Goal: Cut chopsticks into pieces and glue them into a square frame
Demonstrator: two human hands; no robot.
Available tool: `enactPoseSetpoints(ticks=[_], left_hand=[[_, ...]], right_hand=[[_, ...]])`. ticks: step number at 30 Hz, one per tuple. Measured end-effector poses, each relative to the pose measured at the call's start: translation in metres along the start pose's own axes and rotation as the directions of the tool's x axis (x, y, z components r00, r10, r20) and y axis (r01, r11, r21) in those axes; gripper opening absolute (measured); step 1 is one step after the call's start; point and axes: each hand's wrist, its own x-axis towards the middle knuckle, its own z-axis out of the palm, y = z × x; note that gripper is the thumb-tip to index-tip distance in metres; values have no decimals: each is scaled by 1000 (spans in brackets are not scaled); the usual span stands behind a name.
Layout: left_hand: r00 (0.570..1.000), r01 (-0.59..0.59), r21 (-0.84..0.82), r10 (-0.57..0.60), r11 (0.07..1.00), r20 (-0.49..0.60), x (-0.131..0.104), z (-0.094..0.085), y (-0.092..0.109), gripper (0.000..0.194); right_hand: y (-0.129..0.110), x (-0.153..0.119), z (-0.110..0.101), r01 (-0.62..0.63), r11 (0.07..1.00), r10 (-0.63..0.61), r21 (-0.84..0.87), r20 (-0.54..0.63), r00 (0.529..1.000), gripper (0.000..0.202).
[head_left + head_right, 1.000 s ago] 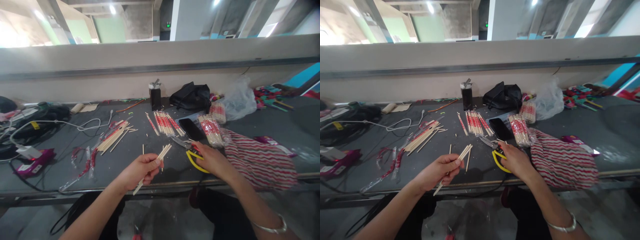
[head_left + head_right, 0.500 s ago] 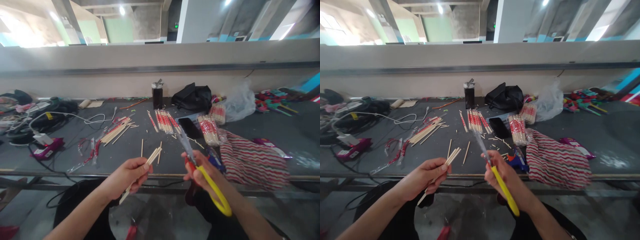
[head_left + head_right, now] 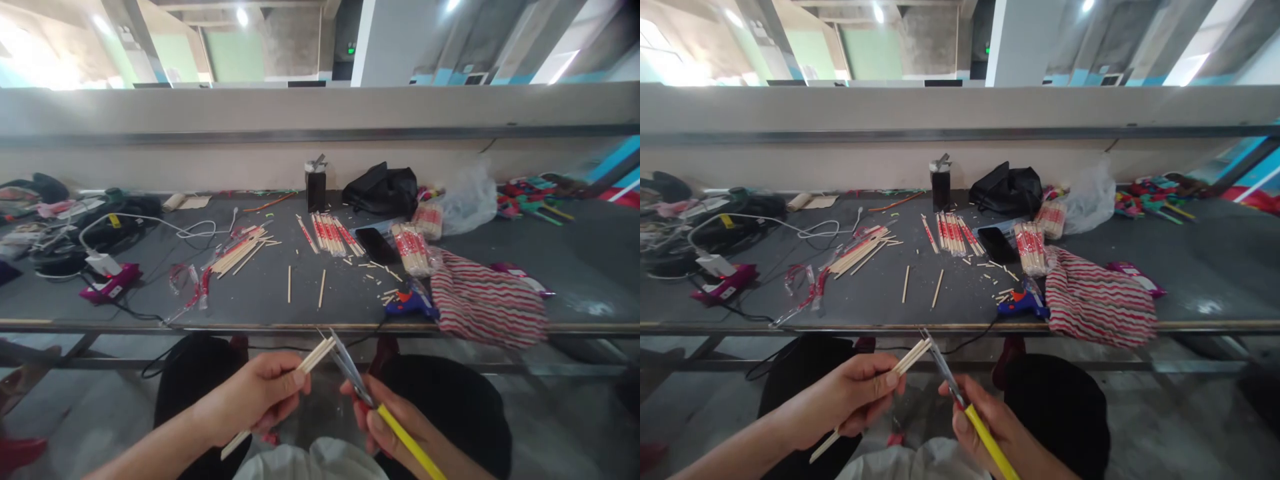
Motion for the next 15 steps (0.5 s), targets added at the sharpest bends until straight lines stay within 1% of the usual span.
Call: enactPoseSetpoints(ticks=[4,8,12,15], left_hand=[[999,0,-15,0,1000,38,-5,7,-9,41],[1000,18,-5,-18,1000,24,-8,13,-16,40],[999,27,54,-28,998,16,-9,17,-20,40],[1000,-4,110,4,994,2,-10,20,-23,40]], right_hand=[[-15,-6,3,-6,996,7,-88,17,1000,61],[-25,-14,5,-10,994,15,-107,53,998,56],[-31,-20,8,-27,994,35,-110,75,997,53],[-31,-22,9,-26,992,37,-126,87,995,54]])
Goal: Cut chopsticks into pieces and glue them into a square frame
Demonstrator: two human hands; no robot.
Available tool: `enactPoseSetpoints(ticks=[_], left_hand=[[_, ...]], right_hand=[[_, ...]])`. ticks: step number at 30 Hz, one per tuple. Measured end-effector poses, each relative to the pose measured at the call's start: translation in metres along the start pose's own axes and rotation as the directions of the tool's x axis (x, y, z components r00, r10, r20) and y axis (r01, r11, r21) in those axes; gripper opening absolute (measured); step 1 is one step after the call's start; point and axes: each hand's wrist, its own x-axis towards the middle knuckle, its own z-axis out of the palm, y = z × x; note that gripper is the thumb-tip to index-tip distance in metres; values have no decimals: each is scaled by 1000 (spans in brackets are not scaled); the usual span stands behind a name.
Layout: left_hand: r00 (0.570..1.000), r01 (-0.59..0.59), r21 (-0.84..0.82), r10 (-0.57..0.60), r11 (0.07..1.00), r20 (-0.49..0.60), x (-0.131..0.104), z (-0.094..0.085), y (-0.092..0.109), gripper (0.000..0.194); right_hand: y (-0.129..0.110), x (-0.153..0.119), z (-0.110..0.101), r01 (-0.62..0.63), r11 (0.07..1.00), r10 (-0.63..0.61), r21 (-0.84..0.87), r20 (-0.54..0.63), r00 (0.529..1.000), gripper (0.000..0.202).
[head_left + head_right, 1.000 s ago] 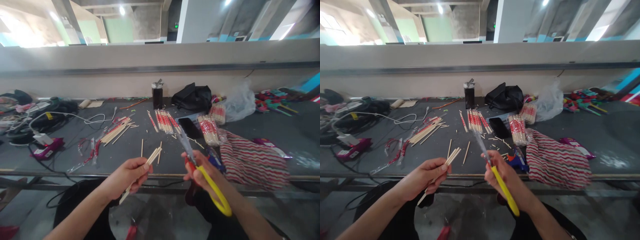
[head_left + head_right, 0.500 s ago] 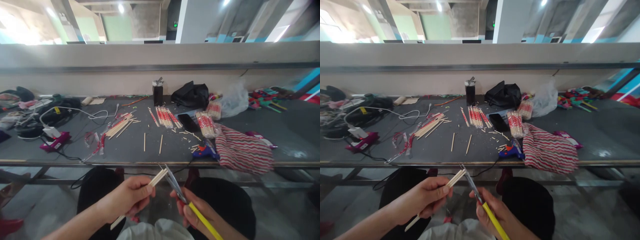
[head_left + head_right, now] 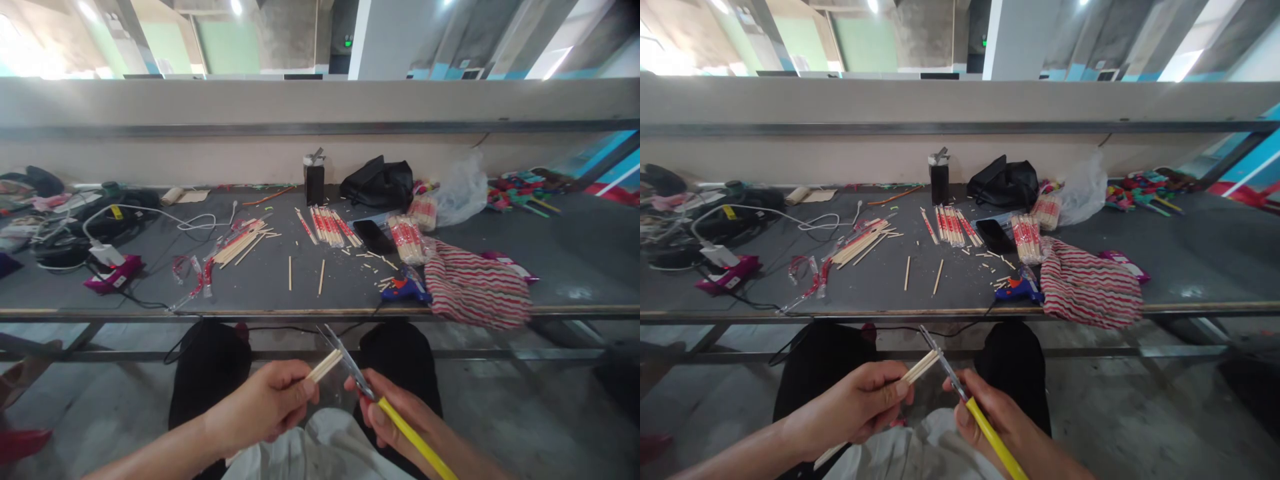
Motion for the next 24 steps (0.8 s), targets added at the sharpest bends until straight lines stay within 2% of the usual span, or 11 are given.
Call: enactPoseSetpoints(ticks=[5,8,11,16,21,24], left_hand=[[999,-13,50,15,999,-33,-3,6,-1,38],[1000,8,72,-6,997,-22,-5,11,-2,38],[998,65,52,-65,997,-2,-7,15,-7,36],[985,167,18,-168,986,35,-7,24,-25,38],[949,313,-28,-314,949,-30,1,28,-46,48],[924,376,-103,-381,921,-26,7,24,-59,55]], right_hand=[[3,-3,3,-26,1000,26,-3,-3,1000,46],[8,-6,10,-33,998,34,59,-18,999,41],[19,-8,22,-59,992,63,113,-27,998,42],[52,-11,45,-78,995,81,65,-57,995,48],[76,-8,54,-45,998,49,54,-69,996,47],[87,-1,58,-55,998,58,44,-86,995,42]])
